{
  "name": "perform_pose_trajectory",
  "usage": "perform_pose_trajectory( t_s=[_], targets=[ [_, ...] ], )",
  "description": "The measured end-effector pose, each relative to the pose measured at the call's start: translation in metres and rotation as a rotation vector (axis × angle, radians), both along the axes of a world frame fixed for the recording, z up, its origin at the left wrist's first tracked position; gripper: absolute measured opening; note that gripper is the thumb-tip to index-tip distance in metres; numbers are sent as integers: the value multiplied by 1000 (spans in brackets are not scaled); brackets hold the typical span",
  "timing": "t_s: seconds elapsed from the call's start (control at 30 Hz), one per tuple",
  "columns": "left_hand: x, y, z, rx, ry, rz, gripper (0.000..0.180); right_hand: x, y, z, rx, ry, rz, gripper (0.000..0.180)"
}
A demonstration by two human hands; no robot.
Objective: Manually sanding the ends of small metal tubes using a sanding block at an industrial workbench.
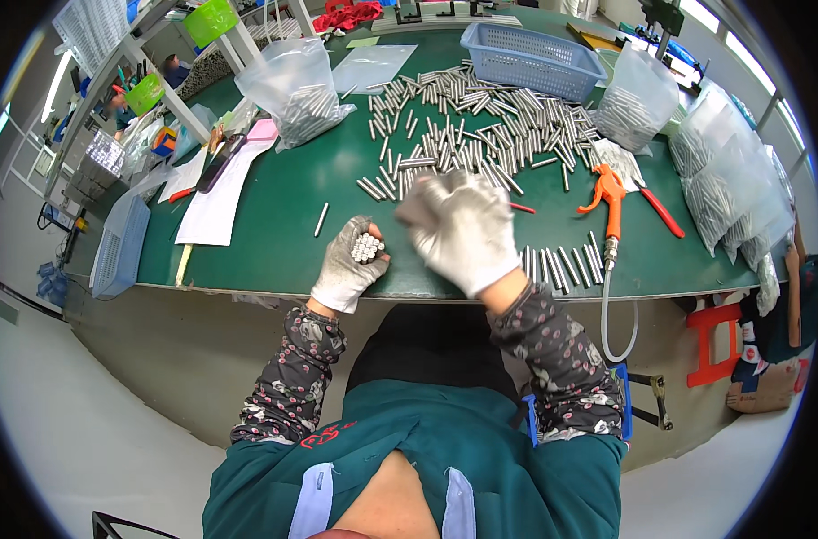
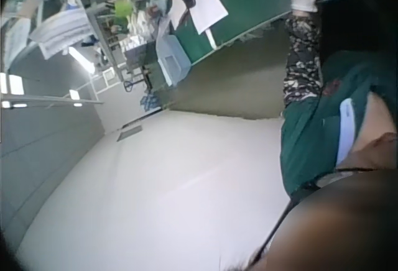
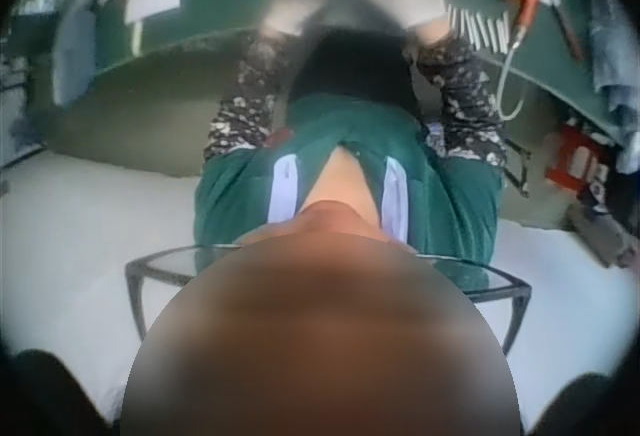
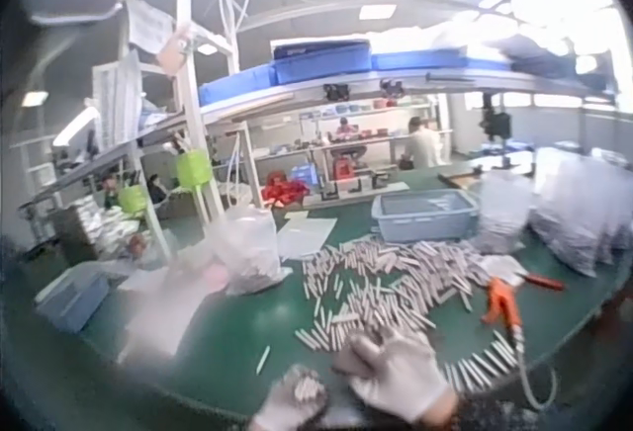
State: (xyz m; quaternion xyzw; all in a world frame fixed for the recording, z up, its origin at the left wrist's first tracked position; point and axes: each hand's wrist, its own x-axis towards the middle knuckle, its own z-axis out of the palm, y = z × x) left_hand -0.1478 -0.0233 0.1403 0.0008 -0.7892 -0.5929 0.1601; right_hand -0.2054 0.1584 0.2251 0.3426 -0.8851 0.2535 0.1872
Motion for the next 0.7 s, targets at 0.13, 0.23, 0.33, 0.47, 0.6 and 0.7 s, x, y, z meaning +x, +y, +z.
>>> perform_pose_trajectory(
  t_s=[0.13, 0.23, 0.33, 0.47, 0.6, 0.7],
  targets=[
    [3, 1, 3, -232, 148, 58, 49, 16, -11, -13, 17, 88, 143, 34],
    [1, 3, 5, -66, 25, -8, 50, -11, -2, -12, 138, 145, -141, 36],
    [2, 3, 7, -98, 67, 7, 51, -9, -1, -22, 120, 85, -68, 36],
    [2, 1, 6, -174, 82, 10, 52, -5, -1, -35, 138, 25, -44, 40],
    [2, 2, 7, -113, 75, 7, 51, -1, 0, -31, 149, 0, -48, 49],
    [3, 2, 7, -109, 54, -6, 51, 0, 0, -31, 158, -61, -24, 54]
  ],
)
